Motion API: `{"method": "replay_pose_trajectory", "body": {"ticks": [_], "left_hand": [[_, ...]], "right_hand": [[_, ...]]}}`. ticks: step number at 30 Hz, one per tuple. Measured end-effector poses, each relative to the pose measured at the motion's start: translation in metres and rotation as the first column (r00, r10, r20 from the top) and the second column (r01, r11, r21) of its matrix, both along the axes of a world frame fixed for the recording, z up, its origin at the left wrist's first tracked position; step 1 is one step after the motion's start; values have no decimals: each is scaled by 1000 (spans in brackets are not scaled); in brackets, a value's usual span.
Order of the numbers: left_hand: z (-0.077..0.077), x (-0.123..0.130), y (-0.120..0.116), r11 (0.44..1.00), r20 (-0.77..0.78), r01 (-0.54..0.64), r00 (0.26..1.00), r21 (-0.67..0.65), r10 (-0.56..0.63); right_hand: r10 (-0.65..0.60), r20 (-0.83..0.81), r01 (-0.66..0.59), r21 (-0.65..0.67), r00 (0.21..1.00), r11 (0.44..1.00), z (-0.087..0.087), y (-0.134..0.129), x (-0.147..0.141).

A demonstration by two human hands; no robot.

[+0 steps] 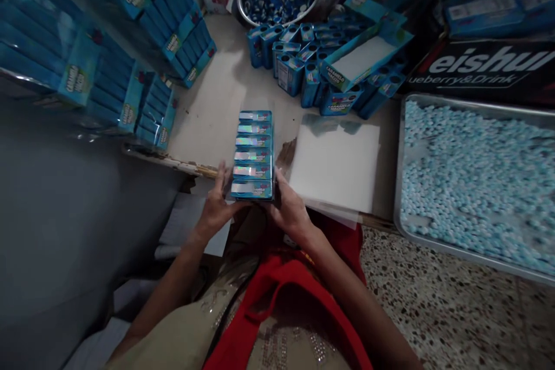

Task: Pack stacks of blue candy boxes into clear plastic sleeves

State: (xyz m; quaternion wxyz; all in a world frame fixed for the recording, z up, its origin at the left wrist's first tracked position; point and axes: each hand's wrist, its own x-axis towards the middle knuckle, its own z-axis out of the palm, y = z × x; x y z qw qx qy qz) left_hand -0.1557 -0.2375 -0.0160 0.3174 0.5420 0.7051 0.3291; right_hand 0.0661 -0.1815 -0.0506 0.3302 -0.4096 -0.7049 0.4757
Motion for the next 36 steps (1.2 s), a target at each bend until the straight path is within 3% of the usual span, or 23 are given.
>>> {"method": "replay_pose_trajectory", "body": {"ticks": [2,5,11,18,27,30,32,36], "left_hand": [[2,5,4,999,15,3,1000,-41,-2],[4,17,1,995,-42,-94,995,-28,93],[4,28,-13,982,-43,-189,981,4,189],[3,34,-16,967,-45,-255,966,6,255],[3,42,-13,969,-76,-246,966,24,248],[15,37,-16,983,-97,-178,979,40,181],[27,33,-19,986,-186,-77,977,146,104],[45,33,-18,917,-464,144,884,372,50]], "right_hand": [[-28,-57,24,-71,998,997,-3,-2,-5],[-98,-92,85,-132,991,988,-7,-6,-7],[-200,-113,193,-65,973,979,-8,-14,-4],[-241,-20,239,-54,970,969,-10,-19,-1],[-299,25,300,-55,954,952,-13,-23,3],[-255,11,255,-75,967,964,-10,-21,6],[-220,-35,216,-100,975,971,-7,-18,7],[-187,-106,172,-136,977,976,-3,-17,7]]}}
